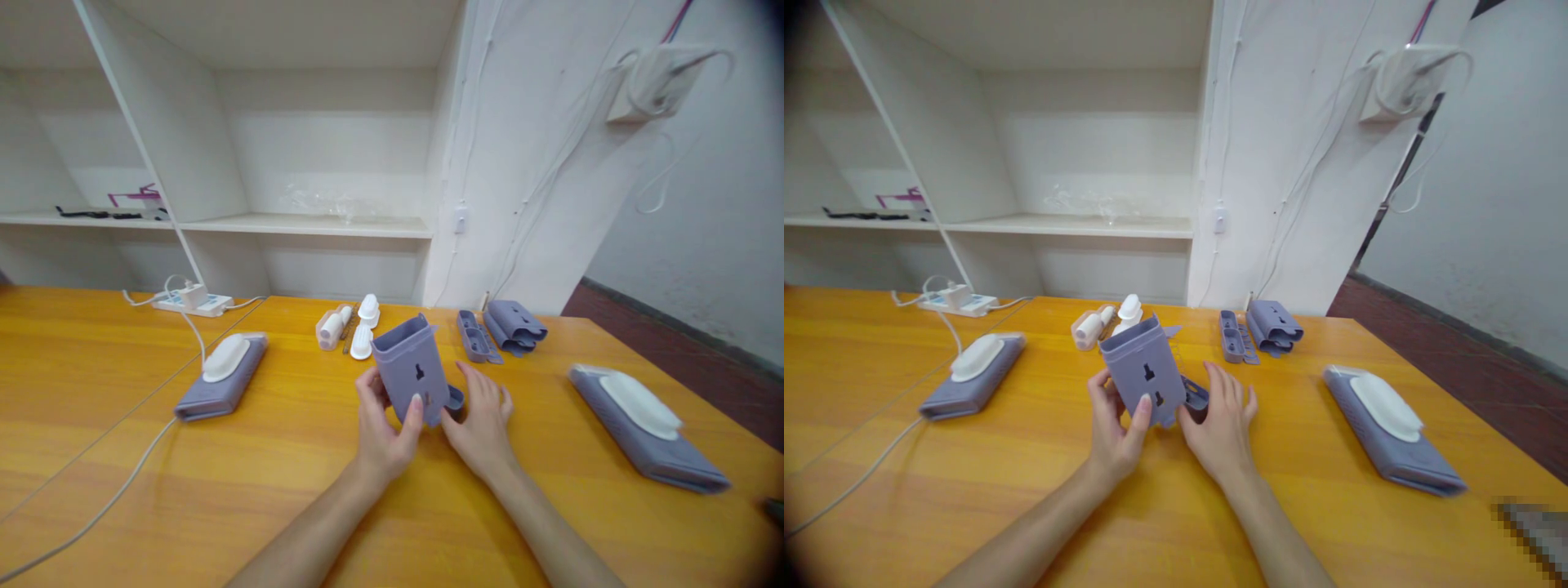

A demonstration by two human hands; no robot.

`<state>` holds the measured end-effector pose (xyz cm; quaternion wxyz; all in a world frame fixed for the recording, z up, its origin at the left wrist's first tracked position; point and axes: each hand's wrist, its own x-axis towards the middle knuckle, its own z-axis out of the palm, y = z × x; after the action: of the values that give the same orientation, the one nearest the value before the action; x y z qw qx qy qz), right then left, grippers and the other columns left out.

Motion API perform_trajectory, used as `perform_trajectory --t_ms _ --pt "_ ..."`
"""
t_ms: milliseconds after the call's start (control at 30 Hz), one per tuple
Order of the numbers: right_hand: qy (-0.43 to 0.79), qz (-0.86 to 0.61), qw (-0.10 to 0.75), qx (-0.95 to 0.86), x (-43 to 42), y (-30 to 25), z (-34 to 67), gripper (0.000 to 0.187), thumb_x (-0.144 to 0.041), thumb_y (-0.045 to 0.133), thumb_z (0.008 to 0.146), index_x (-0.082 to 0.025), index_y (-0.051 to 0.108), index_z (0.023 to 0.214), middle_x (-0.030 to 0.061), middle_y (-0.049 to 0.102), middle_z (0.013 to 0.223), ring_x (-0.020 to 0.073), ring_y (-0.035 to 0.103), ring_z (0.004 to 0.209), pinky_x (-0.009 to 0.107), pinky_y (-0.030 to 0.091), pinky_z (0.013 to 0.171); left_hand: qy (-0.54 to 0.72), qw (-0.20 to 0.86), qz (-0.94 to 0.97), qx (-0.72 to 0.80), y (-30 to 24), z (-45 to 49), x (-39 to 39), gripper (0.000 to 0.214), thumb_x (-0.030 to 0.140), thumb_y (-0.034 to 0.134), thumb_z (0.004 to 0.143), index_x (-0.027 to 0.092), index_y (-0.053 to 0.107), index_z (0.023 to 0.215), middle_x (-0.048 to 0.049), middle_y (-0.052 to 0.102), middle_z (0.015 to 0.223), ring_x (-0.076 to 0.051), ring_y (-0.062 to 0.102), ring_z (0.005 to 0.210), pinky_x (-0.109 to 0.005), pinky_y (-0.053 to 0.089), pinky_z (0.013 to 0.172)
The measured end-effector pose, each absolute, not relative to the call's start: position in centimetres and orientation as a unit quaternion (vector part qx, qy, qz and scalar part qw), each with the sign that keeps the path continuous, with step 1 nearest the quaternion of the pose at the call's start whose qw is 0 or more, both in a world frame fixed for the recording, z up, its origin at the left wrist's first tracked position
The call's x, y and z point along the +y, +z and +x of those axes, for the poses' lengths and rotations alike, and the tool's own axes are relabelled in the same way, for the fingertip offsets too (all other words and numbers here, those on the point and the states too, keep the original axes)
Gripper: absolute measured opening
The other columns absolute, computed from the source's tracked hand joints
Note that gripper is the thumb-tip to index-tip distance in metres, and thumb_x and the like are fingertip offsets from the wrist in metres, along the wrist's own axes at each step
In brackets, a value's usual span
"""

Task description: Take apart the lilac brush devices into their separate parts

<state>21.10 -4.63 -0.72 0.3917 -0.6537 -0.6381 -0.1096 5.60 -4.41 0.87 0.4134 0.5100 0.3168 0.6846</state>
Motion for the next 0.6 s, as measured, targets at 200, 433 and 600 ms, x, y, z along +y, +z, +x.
perform_trajectory --t_ms 200,433,600 --pt "-0.235 -0.474 0.563 -0.636 -7.4 0.7 20.8 0.071 -0.022 0.046 0.077 -0.024 0.019 0.143 0.0148 0.028 0.143 0.0372 0.031 0.130 0.066 0.022 0.101 0.655 0.433 0.562 0.261 -0.2 5.5 -5.8 0.055 0.019 0.083 0.055 0.019 0.052 0.100 -0.0133 0.061 0.100 -0.029 0.060 0.097 -0.041 0.045 0.092" --pt "-0.167 -0.405 0.487 -0.756 -7.5 0.6 19.7 0.106 -0.031 0.061 0.067 -0.014 -0.005 0.149 0.0208 0.015 0.148 0.0424 0.027 0.130 0.065 0.031 0.099 0.625 0.481 0.554 0.268 1.4 6.1 -6.9 0.052 0.021 0.077 0.064 0.019 0.049 0.107 -0.0118 0.064 0.099 -0.026 0.064 0.088 -0.036 0.050 0.081" --pt "-0.274 -0.444 0.526 -0.672 -7.2 0.2 20.1 0.104 -0.029 0.069 0.068 -0.020 0.004 0.149 0.0208 0.027 0.141 0.0391 0.037 0.121 0.055 0.041 0.091 0.586 0.454 0.633 0.222 1.8 5.9 -7.0 0.056 0.023 0.076 0.065 0.017 0.050 0.115 -0.0141 0.064 0.103 -0.029 0.063 0.094 -0.040 0.048 0.085"
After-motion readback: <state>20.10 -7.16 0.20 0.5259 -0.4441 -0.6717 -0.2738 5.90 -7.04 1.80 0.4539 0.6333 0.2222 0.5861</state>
